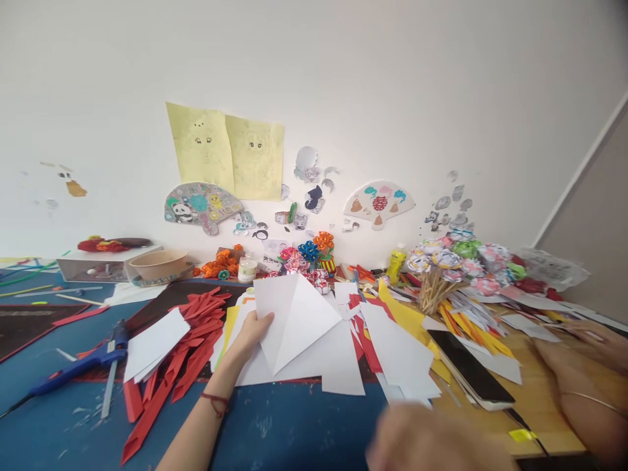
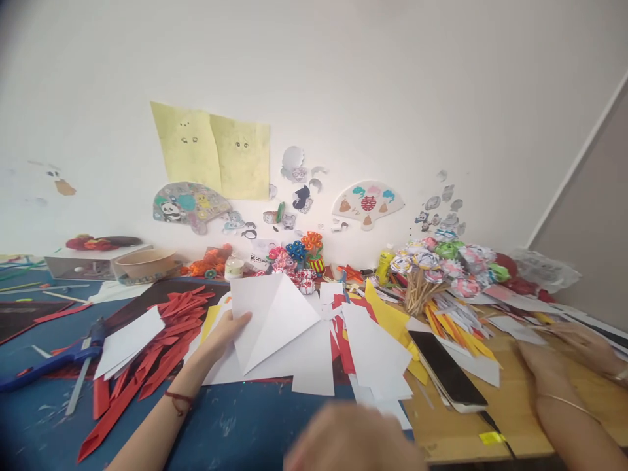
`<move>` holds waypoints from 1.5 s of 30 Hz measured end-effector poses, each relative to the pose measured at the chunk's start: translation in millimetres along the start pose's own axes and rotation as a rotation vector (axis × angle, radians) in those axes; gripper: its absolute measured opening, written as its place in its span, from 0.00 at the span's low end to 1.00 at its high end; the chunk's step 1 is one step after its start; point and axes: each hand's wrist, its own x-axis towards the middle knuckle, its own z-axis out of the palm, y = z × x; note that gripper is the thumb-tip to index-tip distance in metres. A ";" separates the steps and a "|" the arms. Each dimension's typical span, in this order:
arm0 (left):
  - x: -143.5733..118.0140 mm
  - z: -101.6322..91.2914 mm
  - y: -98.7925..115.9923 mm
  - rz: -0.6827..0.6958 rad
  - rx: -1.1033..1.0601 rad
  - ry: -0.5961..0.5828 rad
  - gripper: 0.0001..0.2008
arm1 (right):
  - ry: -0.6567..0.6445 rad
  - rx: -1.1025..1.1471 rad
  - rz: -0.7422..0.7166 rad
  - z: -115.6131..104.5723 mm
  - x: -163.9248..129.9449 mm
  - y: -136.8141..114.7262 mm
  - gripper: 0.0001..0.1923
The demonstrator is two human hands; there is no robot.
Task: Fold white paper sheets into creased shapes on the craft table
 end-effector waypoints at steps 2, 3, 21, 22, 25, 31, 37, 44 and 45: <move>3.6 1.0 -2.6 0.035 -0.027 0.025 0.13 | 0.042 0.059 0.080 23.6 25.6 33.1 0.11; 5.8 1.5 -4.5 0.061 -0.051 0.033 0.13 | 0.078 0.085 0.145 35.9 38.6 51.6 0.14; 18.6 9.2 -16.3 0.541 0.375 0.318 0.21 | -0.002 0.807 0.487 140.5 154.3 168.7 0.23; 19.4 8.6 -17.0 0.558 0.462 0.310 0.20 | -0.003 0.822 0.497 139.8 153.3 175.1 0.22; 20.1 8.5 -18.2 0.644 0.659 0.308 0.19 | 0.019 0.829 0.494 135.6 149.9 186.3 0.19; 15.8 13.9 -16.8 0.798 0.858 0.267 0.24 | 0.018 0.668 0.497 128.2 144.9 194.1 0.19; 5.8 20.8 -6.3 0.859 0.677 0.184 0.28 | 0.067 0.445 0.491 125.7 147.3 201.9 0.19; 17.3 6.7 -15.7 0.431 0.283 0.483 0.20 | 0.066 0.394 0.510 123.2 149.4 199.0 0.21; 19.1 4.8 -17.0 0.373 0.282 0.507 0.19 | 0.069 0.389 0.513 123.1 149.6 198.7 0.21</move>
